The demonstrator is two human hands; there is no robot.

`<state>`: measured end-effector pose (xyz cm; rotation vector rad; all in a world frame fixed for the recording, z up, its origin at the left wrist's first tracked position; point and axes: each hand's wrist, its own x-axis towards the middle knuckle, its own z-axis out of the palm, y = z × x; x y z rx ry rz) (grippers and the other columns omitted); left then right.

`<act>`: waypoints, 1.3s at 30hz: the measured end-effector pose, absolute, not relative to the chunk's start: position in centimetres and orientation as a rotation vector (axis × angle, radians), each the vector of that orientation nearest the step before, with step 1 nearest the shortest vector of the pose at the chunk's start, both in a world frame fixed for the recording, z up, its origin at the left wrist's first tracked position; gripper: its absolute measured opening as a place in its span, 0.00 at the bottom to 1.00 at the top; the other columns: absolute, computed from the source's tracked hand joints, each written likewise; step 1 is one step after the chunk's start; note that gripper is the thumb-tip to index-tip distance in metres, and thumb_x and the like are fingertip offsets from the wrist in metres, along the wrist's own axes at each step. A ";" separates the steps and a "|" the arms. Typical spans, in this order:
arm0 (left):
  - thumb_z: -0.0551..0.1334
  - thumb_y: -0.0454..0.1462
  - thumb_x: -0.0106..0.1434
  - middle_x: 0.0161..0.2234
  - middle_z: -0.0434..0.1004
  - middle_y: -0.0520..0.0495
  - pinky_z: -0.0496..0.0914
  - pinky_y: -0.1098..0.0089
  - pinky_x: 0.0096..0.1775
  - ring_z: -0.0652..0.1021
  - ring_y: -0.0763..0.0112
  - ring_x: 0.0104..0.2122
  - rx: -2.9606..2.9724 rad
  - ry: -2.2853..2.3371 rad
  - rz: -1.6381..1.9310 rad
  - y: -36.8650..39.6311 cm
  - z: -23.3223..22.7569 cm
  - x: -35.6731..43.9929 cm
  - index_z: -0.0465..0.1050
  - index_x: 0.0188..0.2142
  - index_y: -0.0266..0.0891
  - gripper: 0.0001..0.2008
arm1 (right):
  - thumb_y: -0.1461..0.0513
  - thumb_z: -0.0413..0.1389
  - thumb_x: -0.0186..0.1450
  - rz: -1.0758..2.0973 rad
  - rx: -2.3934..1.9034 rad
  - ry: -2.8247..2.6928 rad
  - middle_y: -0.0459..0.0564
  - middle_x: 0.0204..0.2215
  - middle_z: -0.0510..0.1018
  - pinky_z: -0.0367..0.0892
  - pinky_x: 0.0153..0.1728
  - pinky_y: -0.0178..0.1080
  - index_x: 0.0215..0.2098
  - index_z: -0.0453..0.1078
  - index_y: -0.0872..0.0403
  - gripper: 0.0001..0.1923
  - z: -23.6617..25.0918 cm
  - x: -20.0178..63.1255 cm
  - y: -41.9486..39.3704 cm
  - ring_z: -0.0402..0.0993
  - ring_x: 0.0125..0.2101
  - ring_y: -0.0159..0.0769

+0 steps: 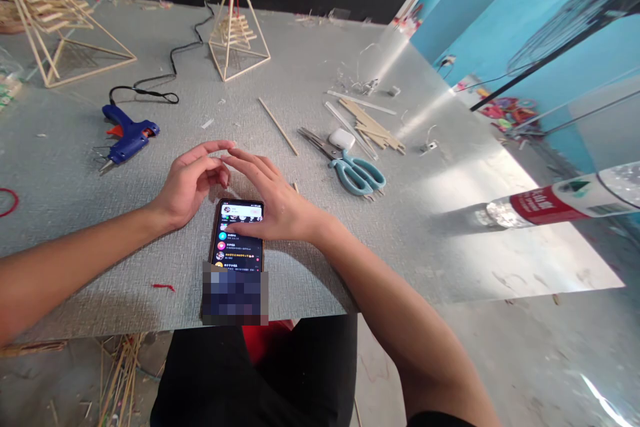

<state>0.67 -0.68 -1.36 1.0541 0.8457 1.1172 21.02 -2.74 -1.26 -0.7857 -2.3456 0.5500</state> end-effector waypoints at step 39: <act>0.62 0.37 0.61 0.25 0.73 0.55 0.71 0.70 0.38 0.74 0.74 0.28 1.079 0.853 1.099 -0.9 -1.1 0.7 0.75 0.50 0.39 0.17 | 0.46 0.67 0.64 0.529 -0.797 -2.304 0.63 0.73 0.60 0.55 0.72 0.65 0.76 0.51 0.48 0.49 -1.6 21.0 -2.6 0.56 0.74 0.55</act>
